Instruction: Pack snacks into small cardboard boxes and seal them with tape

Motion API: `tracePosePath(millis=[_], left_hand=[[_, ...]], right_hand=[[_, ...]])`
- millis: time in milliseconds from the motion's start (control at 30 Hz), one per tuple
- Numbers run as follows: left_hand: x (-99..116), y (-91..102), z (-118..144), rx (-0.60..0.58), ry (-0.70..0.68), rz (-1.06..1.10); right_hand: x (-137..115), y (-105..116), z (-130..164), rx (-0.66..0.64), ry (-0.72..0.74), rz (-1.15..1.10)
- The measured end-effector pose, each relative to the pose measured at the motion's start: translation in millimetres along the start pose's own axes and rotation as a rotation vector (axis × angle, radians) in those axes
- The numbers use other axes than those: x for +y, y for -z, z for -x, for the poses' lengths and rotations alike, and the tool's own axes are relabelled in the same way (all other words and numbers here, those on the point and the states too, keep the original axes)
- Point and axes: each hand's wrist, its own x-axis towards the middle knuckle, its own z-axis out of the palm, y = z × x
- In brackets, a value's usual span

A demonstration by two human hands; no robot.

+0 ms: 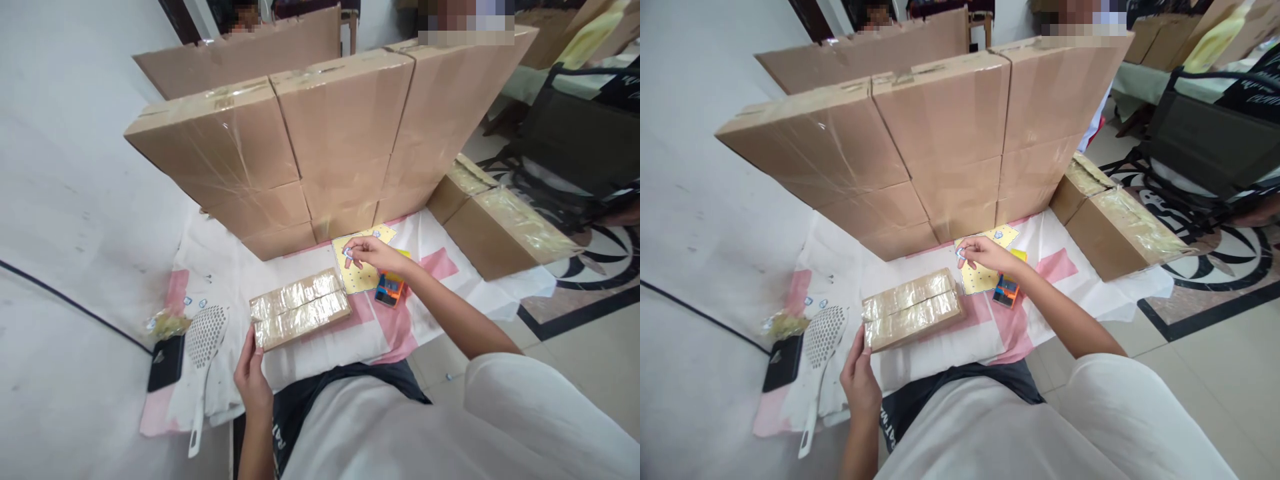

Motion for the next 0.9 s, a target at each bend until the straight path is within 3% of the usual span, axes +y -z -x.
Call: tracePosePath(millis=[100, 300, 433, 600, 767, 900], left_hand=[[0.8, 1.4, -1.0, 0.001, 0.005, -0.009], [-4.2, 3.2, -0.5, 0.03, -0.013, 0.004], [-5.7, -1.2, -2.6, 0.064, -0.027, 0.063], [1.8, -11.5, -3.1, 0.083, -0.027, 0.066], [7.2, -15.9, -1.2, 0.062, -0.046, -0.063], [8.5, -16.4, 0.1, 0.023, -0.07, -0.122]], right_hand=[[9.1, -30.5, 19.9, 0.164, -0.039, -0.238], [55.8, -75.7, 38.4, 0.53, -0.169, -0.562], [74.9, -95.5, 43.1, 0.503, -0.257, -0.695], [83.7, -103.6, 50.3, 0.44, -0.313, -0.79], [92.0, -107.9, 57.3, 0.39, -0.262, -0.786], [97.9, -117.0, 55.4, 0.495, -0.116, -0.566]])
